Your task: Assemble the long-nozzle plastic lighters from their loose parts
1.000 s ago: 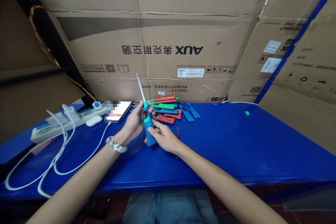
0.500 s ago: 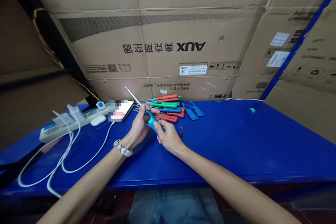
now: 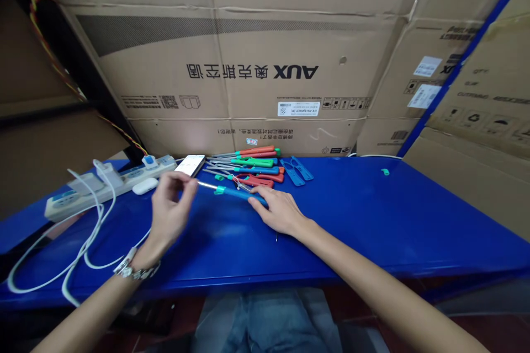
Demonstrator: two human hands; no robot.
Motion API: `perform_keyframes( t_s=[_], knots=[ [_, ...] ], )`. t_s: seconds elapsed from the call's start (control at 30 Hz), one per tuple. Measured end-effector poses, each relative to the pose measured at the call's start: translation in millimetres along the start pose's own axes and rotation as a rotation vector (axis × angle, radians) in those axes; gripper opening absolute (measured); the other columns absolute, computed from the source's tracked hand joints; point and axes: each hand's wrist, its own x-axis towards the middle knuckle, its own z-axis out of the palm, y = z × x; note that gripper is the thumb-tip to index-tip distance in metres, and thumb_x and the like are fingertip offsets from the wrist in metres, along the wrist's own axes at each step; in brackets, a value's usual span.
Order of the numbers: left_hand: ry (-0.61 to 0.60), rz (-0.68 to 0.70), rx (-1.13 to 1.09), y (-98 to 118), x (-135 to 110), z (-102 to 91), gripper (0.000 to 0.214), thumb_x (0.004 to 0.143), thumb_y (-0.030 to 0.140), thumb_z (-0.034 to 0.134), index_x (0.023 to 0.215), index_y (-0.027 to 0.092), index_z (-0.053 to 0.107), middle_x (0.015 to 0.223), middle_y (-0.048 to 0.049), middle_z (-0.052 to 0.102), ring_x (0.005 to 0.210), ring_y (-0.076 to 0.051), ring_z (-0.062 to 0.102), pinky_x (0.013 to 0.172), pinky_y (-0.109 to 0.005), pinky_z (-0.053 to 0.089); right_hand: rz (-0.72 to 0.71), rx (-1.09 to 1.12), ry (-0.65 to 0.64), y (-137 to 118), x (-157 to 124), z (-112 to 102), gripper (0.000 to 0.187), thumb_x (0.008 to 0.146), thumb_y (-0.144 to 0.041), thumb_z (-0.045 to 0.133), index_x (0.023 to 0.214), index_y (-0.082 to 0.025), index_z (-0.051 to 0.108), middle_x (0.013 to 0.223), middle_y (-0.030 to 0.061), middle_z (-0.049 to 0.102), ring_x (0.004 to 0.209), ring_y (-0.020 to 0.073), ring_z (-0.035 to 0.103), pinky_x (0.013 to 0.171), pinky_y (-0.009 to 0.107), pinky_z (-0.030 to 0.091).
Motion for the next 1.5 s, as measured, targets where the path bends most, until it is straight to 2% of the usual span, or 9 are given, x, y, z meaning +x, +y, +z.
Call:
perform_keyframes(
  t_s=[0.17,0.37,0.5,0.63,0.8,1.0,1.23,1.33,1.5],
  knots=[
    [-0.807,0.279,0.313,13,5,16.7,0.03,0.089,0.039,0.064,0.115,0.026,0.06,0.122,-0.0068,0.061,0.113,-0.027,0.055,0.099,-0.043,0.042,-0.167,-0.054,-0.097,4,6,10,0.029,0.098,-0.039,0.052,0.118,-0.02,0.058,0.122,0.01,0.066,0.116,0.0261,0.059,0.096,0.043,0.038],
    [-1.004,0.132,0.211,-13,8,41.3,0.038,0.084,0.038,0.071,0.118,0.024,0.06,0.114,-0.0051,0.068,0.105,-0.023,0.063,0.089,-0.034,0.048,-0.17,-0.019,-0.135,9,9,14,0.029,0.093,-0.039,0.061,0.114,-0.019,0.061,0.117,0.011,0.064,0.112,0.026,0.055,0.094,0.044,0.038],
    [-1.014,0.102,0.219,-20,10,37.9,0.034,0.084,0.031,0.071,0.116,0.023,0.062,0.113,-0.0052,0.068,0.103,-0.023,0.063,0.089,-0.034,0.049,-0.161,0.019,-0.028,12,5,6,0.025,0.09,-0.032,0.063,0.112,-0.022,0.064,0.117,0.0089,0.062,0.115,0.0251,0.052,0.097,0.044,0.036],
    [-1.017,0.118,0.311,-18,13,32.8,0.03,0.086,0.031,0.068,0.115,0.023,0.063,0.115,-0.0055,0.067,0.106,-0.024,0.062,0.093,-0.036,0.048,0.142,0.014,0.118,18,-4,-7,0.023,0.091,-0.025,0.052,0.113,-0.02,0.059,0.091,0.0039,0.065,0.086,0.0185,0.06,0.075,0.031,0.043],
    [-1.019,0.2,0.336,-14,14,51.6,0.038,0.084,0.041,0.069,0.117,0.022,0.063,0.119,-0.0078,0.067,0.109,-0.026,0.062,0.092,-0.037,0.048,0.465,-0.209,-0.026,16,-14,-12,0.023,0.082,-0.045,0.062,0.079,-0.022,0.061,0.07,0.003,0.065,0.068,0.0205,0.062,0.059,0.028,0.036],
    [-1.053,0.206,0.25,-14,12,60.7,0.029,0.082,0.038,0.069,0.106,0.022,0.069,0.105,-0.0065,0.071,0.095,-0.024,0.066,0.084,-0.035,0.05,0.456,-0.197,0.033,15,-6,-11,0.023,0.077,-0.036,0.064,0.06,-0.022,0.058,0.071,0.0086,0.07,0.074,0.0268,0.068,0.063,0.033,0.044],
    [-0.662,0.07,0.126,-22,32,24.8,0.03,0.091,0.046,0.057,0.092,0.019,0.071,0.09,-0.005,0.073,0.083,-0.02,0.065,0.075,-0.029,0.048,0.269,0.831,0.124,9,43,-1,0.03,0.075,-0.047,0.066,0.075,-0.02,0.051,0.06,0.0003,0.069,0.037,0.0082,0.047,0.039,0.021,0.036],
    [-0.573,0.017,0.201,-35,42,13.5,0.033,0.092,0.046,0.053,0.083,0.018,0.069,0.08,-0.0042,0.071,0.072,-0.019,0.062,0.065,-0.029,0.044,0.197,0.976,0.147,-1,71,11,0.032,0.072,-0.042,0.069,0.078,-0.022,0.045,0.058,-0.0032,0.067,0.039,0.0093,0.053,0.038,0.02,0.042],
    [-0.653,0.029,0.285,-58,46,8.8,0.021,0.088,0.035,0.056,0.083,0.019,0.068,0.085,-0.0057,0.072,0.078,-0.021,0.063,0.073,-0.032,0.047,0.113,0.974,0.223,-5,91,37,0.021,0.078,-0.03,0.061,0.082,-0.023,0.041,0.063,-0.0047,0.067,0.051,0.0109,0.063,0.05,0.023,0.053]
  ],
)
